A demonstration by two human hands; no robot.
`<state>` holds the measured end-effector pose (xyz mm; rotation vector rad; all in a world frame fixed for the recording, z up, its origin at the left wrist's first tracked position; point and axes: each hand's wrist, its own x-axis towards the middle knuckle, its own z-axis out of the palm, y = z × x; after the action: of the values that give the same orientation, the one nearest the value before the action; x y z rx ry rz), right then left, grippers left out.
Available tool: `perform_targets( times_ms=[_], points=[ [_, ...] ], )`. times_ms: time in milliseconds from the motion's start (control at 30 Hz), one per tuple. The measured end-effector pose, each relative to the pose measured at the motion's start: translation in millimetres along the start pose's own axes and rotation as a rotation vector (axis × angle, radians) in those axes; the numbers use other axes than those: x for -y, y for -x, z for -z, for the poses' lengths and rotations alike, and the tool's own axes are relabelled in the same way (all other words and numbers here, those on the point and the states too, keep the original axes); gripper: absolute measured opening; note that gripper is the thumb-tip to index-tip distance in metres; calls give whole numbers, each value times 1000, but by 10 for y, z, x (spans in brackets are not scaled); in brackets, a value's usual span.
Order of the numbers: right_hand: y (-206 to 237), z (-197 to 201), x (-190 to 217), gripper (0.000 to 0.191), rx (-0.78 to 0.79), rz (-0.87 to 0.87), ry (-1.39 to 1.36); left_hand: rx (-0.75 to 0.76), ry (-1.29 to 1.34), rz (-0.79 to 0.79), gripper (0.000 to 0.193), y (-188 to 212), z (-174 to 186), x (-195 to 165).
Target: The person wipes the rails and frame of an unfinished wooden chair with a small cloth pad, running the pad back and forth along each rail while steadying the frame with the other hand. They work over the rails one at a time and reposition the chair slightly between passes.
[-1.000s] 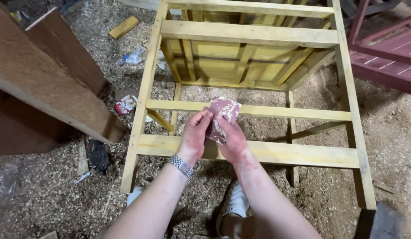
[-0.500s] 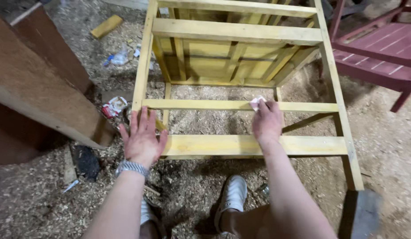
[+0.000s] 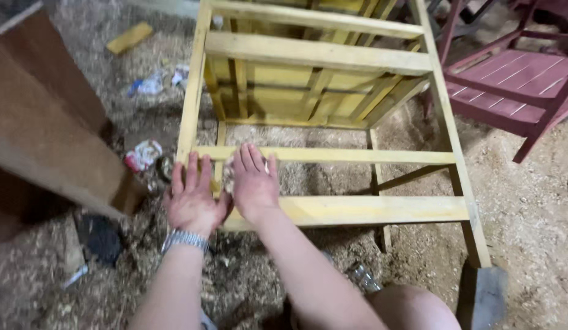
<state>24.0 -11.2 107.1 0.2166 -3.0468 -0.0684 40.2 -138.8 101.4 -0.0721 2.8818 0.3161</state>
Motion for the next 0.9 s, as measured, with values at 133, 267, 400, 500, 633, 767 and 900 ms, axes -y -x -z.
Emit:
perform_targets(
  times_ms=[133,267,400,500,633,767,900],
  points=[
    [225,145,-900,61,336,-352,-251,-24,-1,-93,93,-30,-9,45],
    [474,346,-1568,69,283,-429,256,31,-64,-74,92,41,-32,13],
    [340,298,-1019,65,392,-314,622,52,-44,-61,92,107,45,65],
    [72,30,-258,48,324,-182,387,76,-31,-39,93,114,148,87],
    [4,-236,146,67,56,-10,68,91,-23,-3,94,163,203,34],
    [167,-178,-664,91,358,-285,-248,94,-10,-17,89,188,221,41],
    [467,-145,-1748,61,-103,-284,145,38,29,-26,92,176,197,105]
  ],
)
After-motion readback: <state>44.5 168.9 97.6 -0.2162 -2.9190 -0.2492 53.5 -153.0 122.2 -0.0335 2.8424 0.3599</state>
